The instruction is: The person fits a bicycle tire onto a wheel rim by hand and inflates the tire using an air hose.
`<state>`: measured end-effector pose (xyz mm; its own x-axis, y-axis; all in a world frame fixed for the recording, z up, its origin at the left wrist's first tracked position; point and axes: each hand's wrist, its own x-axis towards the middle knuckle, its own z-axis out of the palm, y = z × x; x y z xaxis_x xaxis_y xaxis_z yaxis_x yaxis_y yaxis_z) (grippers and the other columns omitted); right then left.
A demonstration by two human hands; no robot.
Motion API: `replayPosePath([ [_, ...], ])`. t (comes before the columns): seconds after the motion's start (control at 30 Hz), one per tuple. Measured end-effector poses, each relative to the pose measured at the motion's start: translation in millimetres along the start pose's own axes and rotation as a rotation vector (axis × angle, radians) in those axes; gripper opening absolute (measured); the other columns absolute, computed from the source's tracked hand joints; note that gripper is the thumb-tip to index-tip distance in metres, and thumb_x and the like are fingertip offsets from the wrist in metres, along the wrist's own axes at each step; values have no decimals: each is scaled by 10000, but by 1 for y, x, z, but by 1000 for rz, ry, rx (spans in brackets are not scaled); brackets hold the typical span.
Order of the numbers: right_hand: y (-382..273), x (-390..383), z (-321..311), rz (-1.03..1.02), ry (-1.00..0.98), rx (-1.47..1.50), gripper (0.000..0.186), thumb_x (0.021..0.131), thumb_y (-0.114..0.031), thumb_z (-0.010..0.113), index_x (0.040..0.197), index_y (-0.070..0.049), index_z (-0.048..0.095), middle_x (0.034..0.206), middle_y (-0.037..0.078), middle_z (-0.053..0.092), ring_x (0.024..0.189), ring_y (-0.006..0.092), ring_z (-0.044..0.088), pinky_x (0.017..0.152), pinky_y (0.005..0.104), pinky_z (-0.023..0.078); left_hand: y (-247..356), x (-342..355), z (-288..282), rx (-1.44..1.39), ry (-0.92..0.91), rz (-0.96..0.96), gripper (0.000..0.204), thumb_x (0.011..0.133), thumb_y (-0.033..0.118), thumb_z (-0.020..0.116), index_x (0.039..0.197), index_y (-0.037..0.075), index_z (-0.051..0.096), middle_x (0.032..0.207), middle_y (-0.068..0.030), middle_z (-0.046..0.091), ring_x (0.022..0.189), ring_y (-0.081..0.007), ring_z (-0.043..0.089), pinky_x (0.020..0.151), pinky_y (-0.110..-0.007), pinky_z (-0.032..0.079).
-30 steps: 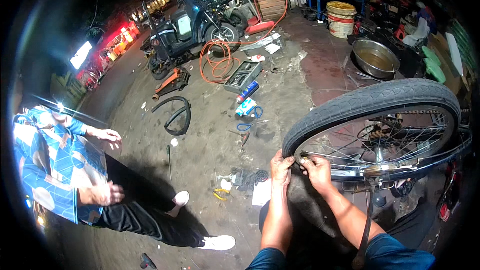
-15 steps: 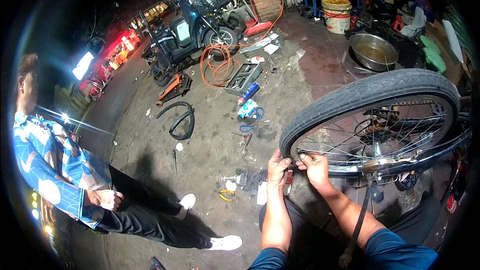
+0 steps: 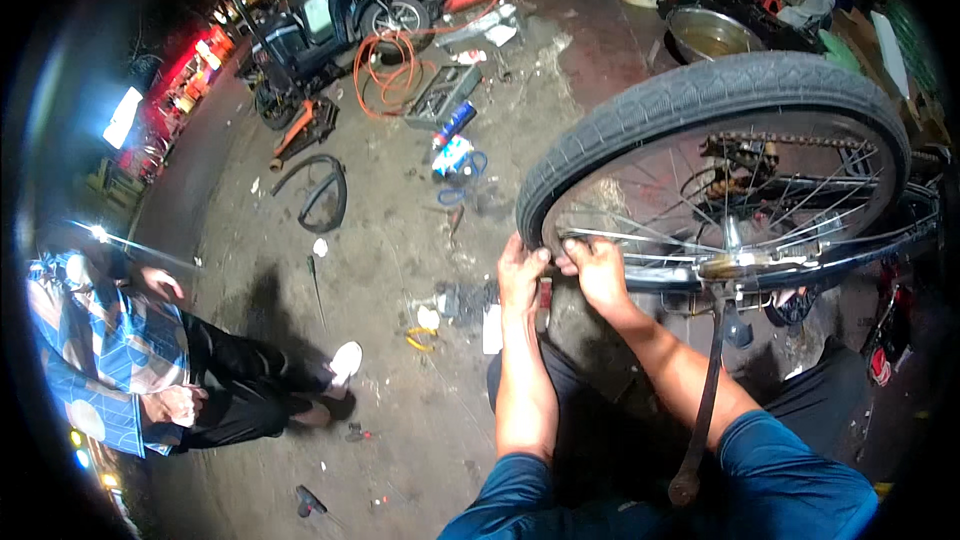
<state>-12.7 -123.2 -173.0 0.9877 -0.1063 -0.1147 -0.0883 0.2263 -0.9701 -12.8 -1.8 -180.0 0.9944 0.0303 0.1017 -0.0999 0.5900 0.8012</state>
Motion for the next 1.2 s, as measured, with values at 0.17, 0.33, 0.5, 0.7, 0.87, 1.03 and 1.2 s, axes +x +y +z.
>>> replayPosePath([
  [0.17,3,14,-6,45,21,75,184,836,-109,580,805,71,611,666,118,629,596,164,616,521,274,488,-21,19,-8,46,65,20,435,703,51,726,1094,-21,549,1029,-92,620,906,-182,589,848,-302,450],
  [0.33,15,23,-10,68,-50,-24,194,890,-97,519,995,55,578,812,100,625,668,167,623,583,264,503,-14,21,-1,-50,6,-44,494,707,15,679,1169,-17,505,1111,-113,583,1005,-204,557,906,-322,416],
  [0.5,19,23,-23,12,-155,29,213,901,-66,483,1046,76,551,871,113,625,728,174,631,645,263,518,-11,22,-1,-150,11,-60,510,697,5,593,1187,-50,461,1151,-152,541,1100,-254,492,992,-362,332],
  [0.7,26,21,-29,9,-147,-18,227,899,-71,492,1089,46,532,919,92,615,794,149,609,691,271,501,-16,23,4,-93,12,-54,456,704,-2,609,1145,-12,493,1132,-105,550,1067,-202,503,960,-328,356],
  [0.87,-8,-30,-23,-358,27,-529,322,860,-175,549,1133,-7,515,1063,200,561,895,349,593,743,365,484,-15,25,-9,222,96,-13,426,657,-49,612,1073,6,543,1009,-49,586,882,-146,542,801,-283,429],
  [1.03,37,-87,-63,-183,-292,-662,328,848,-239,558,1113,-47,547,972,206,602,922,371,580,764,393,485,-22,30,-16,134,83,36,503,629,-84,548,1128,-34,506,1091,-85,570,992,-195,538,905,-331,394],
  [1.2,166,-100,-149,321,-293,-832,254,781,-189,558,965,-24,614,931,214,607,899,353,586,775,424,446,-37,33,-10,82,2,-93,566,608,-89,585,1162,-17,490,1134,-95,547,1020,-197,521,911,-314,395],
])
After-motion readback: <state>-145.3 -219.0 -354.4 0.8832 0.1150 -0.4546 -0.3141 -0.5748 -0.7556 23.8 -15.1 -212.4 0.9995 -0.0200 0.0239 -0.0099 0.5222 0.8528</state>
